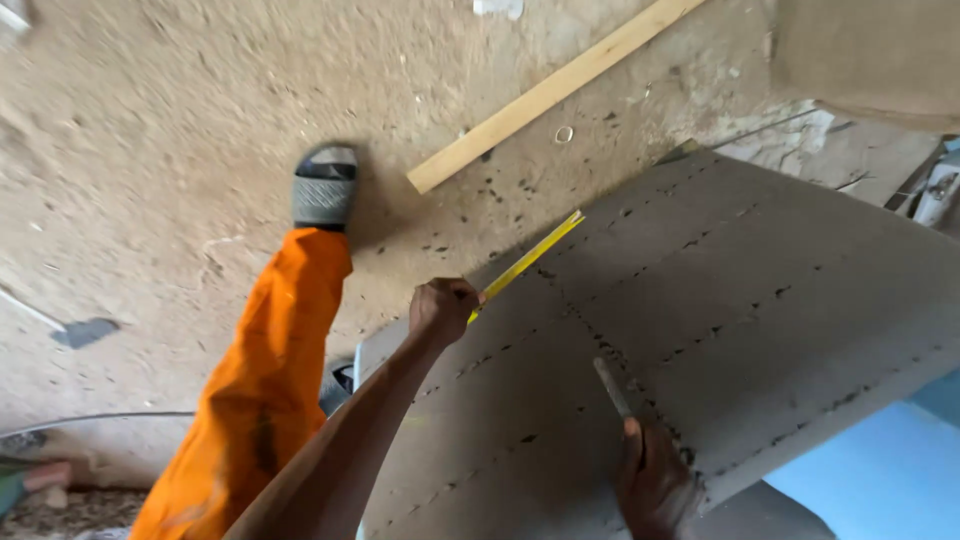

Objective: The person measures a large piece of grey foam using a yellow tape measure and a metal ruler. They mark the foam at various intervals with a pointed tool while sitting on the floor.

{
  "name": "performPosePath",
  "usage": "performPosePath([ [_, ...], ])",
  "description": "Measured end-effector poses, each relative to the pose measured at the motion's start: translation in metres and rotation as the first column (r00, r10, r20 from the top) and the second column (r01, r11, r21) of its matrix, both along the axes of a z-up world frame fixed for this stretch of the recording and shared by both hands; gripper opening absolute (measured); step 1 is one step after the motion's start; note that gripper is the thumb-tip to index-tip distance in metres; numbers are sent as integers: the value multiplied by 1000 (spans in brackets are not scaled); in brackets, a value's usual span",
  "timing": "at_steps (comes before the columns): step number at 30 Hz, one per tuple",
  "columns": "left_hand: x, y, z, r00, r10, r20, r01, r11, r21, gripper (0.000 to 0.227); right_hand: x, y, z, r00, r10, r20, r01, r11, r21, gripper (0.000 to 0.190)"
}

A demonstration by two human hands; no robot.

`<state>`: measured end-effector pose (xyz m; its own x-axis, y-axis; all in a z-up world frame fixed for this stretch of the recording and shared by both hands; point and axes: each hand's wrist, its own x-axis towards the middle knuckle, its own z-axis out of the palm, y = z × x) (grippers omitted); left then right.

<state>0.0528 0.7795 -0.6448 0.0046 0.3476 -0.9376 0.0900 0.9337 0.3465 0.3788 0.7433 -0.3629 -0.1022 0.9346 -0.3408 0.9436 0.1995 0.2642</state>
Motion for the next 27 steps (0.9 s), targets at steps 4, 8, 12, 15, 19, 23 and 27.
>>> performPosePath([
  [4, 48, -2, -56, 996, 74, 43, -74, 997, -7, 24, 13, -27, -34, 985, -130, -114, 146, 979, 145, 76],
  [8, 98, -31, -79, 975, 199, 99, -198, 980, -25, 19, 48, -51, -17, 889, 419, 187, -439, 895, 79, 66],
  [12, 81, -17, -39, 969, 202, 141, -185, 975, -123, 31, 72, -62, -46, 895, 416, 162, -442, 874, 201, 62],
  [15, 93, -42, -59, 996, 49, 79, -43, 997, -69, 26, 14, -29, -42, 995, -93, -22, 95, 970, 223, 69],
  [19, 73, -73, -47, 999, -36, -36, 38, 996, 76, 18, 14, -22, -36, 995, -96, 0, 93, 973, 213, 59],
  [23, 41, -125, -9, 997, -26, -79, 33, 996, 87, 21, 37, -18, -52, 977, 164, -135, -108, 932, 347, 54],
  [27, 46, -216, -46, 964, -146, -223, 187, 967, 175, 34, 37, -22, -45, 971, 136, -198, -76, 955, 285, 49],
])
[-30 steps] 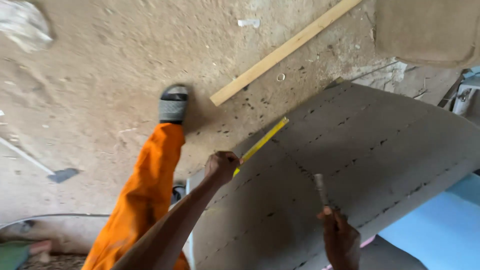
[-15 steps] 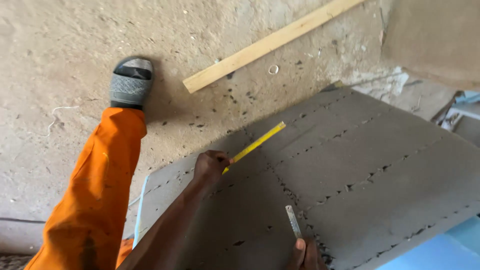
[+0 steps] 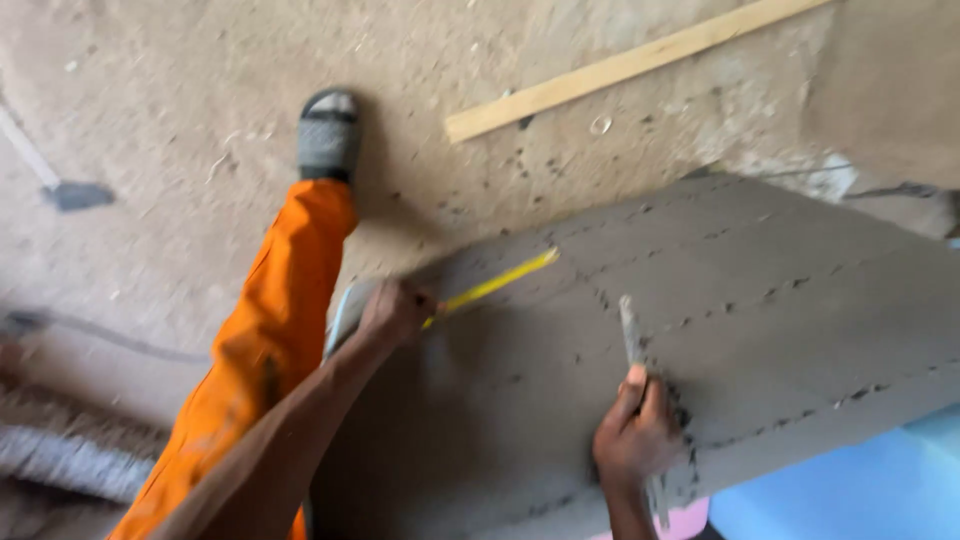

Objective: The person measures a large piece of grey foam using a yellow tape measure and a metal ruler. They mark the foam at various intervals with a pointed tool while sitting on the floor.

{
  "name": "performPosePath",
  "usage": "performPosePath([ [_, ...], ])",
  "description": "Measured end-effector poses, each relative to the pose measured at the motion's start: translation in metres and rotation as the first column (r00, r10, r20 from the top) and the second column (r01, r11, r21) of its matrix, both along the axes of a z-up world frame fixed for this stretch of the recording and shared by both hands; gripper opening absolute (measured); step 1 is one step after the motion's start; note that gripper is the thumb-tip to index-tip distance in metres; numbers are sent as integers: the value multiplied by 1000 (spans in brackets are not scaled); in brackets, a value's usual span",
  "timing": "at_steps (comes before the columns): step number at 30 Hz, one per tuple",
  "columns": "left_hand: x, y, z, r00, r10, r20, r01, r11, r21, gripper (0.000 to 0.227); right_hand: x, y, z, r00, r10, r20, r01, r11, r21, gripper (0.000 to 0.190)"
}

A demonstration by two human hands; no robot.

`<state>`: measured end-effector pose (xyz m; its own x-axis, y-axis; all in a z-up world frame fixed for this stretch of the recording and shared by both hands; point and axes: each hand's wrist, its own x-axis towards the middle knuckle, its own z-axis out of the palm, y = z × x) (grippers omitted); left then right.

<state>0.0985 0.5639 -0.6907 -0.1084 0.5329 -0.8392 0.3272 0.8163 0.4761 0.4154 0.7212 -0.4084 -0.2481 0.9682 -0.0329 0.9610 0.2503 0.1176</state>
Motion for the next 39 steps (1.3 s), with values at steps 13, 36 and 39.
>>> performPosePath([
  [13, 33, 47, 8, 942, 101, 321, -76, 993, -91, 30, -34, -4, 20, 948, -131, 291, 138, 990, -2, 56],
  [36, 62, 37, -14, 965, 124, 230, -123, 992, -16, 41, -85, 82, 26, 927, -67, 370, 259, 827, -499, 50],
  [39, 66, 40, -7, 969, 120, 215, -98, 989, -109, 44, -121, 102, -2, 811, 62, 581, 377, 704, -602, 29],
])
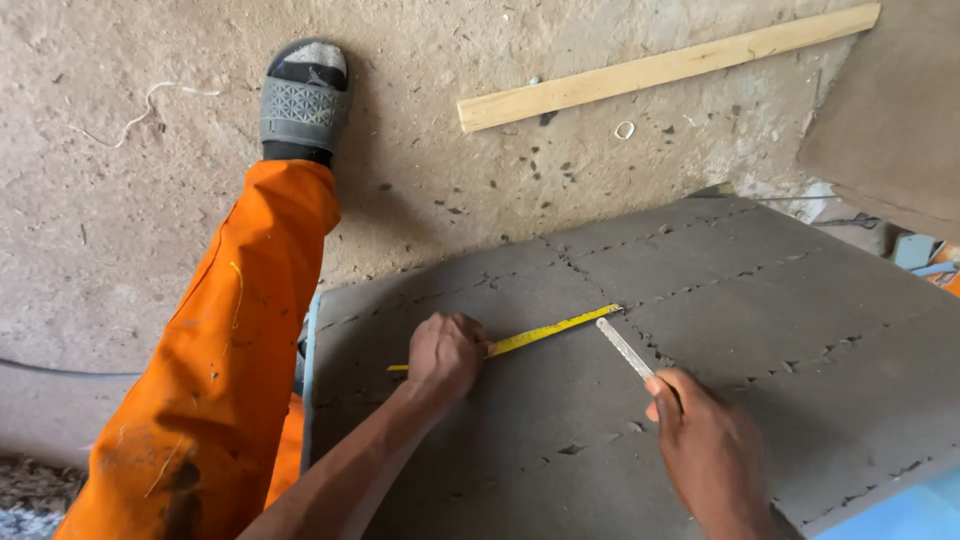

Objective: The person measures a large piece of grey foam using a yellow tape measure and a metal ruler. They mark the foam at various intervals with a pointed tool while sitting on the floor.

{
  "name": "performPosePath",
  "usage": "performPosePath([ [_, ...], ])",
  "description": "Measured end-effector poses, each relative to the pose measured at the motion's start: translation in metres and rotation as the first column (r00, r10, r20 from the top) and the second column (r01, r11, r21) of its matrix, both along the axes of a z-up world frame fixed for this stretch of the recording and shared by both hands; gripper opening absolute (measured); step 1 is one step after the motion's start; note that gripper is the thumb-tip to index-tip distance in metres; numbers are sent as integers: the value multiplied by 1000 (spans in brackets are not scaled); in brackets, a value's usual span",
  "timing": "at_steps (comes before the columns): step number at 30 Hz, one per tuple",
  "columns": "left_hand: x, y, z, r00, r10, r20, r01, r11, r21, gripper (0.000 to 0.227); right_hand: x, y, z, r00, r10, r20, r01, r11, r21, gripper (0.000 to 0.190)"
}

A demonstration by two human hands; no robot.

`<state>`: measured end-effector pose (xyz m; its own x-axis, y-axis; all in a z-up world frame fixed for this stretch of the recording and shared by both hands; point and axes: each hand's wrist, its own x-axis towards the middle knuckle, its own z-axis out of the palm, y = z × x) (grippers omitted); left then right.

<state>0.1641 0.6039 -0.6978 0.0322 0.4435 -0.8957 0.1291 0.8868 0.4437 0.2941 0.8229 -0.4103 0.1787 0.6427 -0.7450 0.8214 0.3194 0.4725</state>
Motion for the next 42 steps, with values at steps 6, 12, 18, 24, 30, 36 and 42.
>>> performPosePath([
  [6, 31, -10, -24, 1000, 9, 23, -10, 1000, 21, 47, -9, 10, -47, 952, 292, 97, -264, 937, -228, 10],
  [12, 27, -9, -16, 990, 132, 56, -131, 991, -25, 40, -15, 15, -58, 914, 399, 69, -362, 882, -302, 52],
  [18, 50, -19, -29, 954, 292, 66, -293, 956, 5, 52, -24, 28, -64, 907, 372, 196, -295, 895, -336, 53],
  [24, 17, -6, -10, 987, 153, 51, -153, 988, -10, 49, -23, 33, -70, 920, 363, 146, -299, 893, -336, 60],
  [30, 128, -54, -103, 704, 653, 278, -628, 756, -185, 21, -11, 41, -104, 888, 412, 203, -294, 850, -437, 54],
  [36, 153, -58, -94, 844, 487, -226, -321, 795, 515, 34, -4, 43, -104, 940, 342, 1, -316, 870, -379, 52],
  [42, 93, -36, -28, 836, 489, -248, -321, 804, 500, 32, -14, 44, -113, 939, 342, 42, -296, 863, -409, 54],
])
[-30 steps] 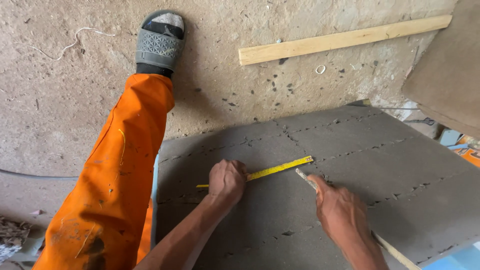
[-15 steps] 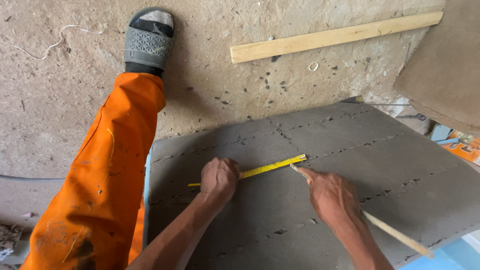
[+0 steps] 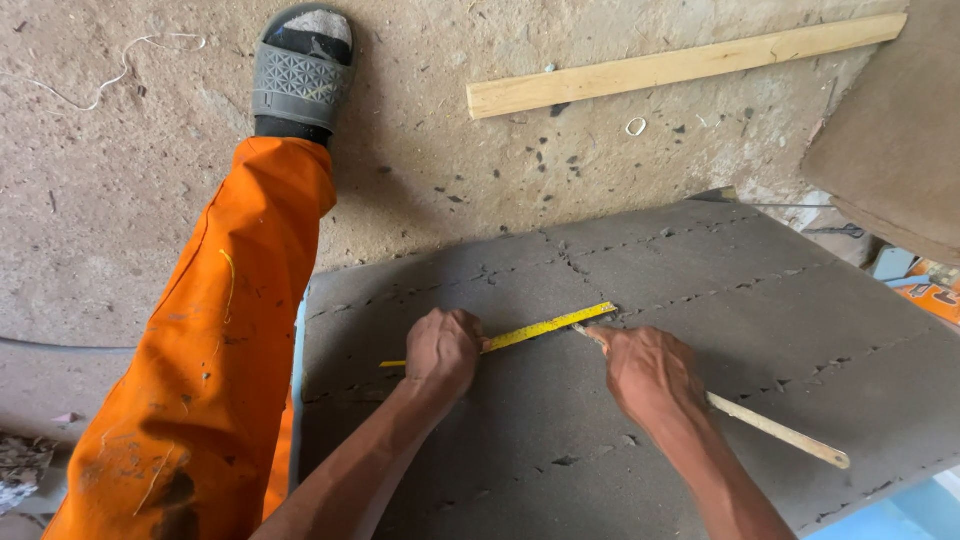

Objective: The person measures a large piece of grey foam using a yellow tape measure and a metal ruler. They mark the foam at various intervals with a pointed tool while sitting on the floor.

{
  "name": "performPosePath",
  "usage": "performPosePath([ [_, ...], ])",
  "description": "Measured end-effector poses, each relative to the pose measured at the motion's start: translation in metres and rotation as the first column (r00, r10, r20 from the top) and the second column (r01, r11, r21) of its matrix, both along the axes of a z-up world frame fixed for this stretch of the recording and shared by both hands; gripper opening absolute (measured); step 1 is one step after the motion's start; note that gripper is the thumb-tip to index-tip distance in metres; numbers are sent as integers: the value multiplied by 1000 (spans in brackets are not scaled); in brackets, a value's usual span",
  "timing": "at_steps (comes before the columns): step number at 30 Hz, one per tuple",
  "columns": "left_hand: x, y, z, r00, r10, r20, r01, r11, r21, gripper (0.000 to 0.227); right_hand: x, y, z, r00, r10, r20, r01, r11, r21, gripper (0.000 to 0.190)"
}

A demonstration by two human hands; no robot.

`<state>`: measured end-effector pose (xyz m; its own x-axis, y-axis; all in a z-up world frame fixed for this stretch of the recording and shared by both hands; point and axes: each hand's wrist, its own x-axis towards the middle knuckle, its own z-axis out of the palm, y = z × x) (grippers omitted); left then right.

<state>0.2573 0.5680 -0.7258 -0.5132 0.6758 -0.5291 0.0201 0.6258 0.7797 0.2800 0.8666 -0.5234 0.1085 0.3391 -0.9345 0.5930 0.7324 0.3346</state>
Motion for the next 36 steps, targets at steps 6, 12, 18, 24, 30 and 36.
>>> performPosePath([
  [6, -54, 15, -1, 971, 28, 239, -6, 996, -94, 54, -42, 1, 29, 955, 135, 263, -116, 990, -85, 42],
  [12, -100, 33, -9, 964, -45, 262, 85, 986, -144, 50, -58, 15, 6, 984, 41, 171, -33, 998, -53, 48],
  [18, -100, 32, -6, 970, -7, 244, 16, 999, -36, 51, 16, 7, -52, 989, -112, 92, 110, 993, 30, 50],
  [24, -83, 16, -28, 984, -178, 3, 178, 982, -63, 49, -104, 14, 51, 960, 33, 279, -11, 997, -80, 46],
  [30, -79, 3, -25, 785, -262, -561, 231, 965, -126, 15, -37, 19, 7, 996, -29, 83, 29, 1000, 4, 48],
  [36, -56, -15, -47, 857, -164, -489, 114, 985, -130, 15, -13, 8, -48, 994, 69, 79, -65, 997, -52, 45],
])
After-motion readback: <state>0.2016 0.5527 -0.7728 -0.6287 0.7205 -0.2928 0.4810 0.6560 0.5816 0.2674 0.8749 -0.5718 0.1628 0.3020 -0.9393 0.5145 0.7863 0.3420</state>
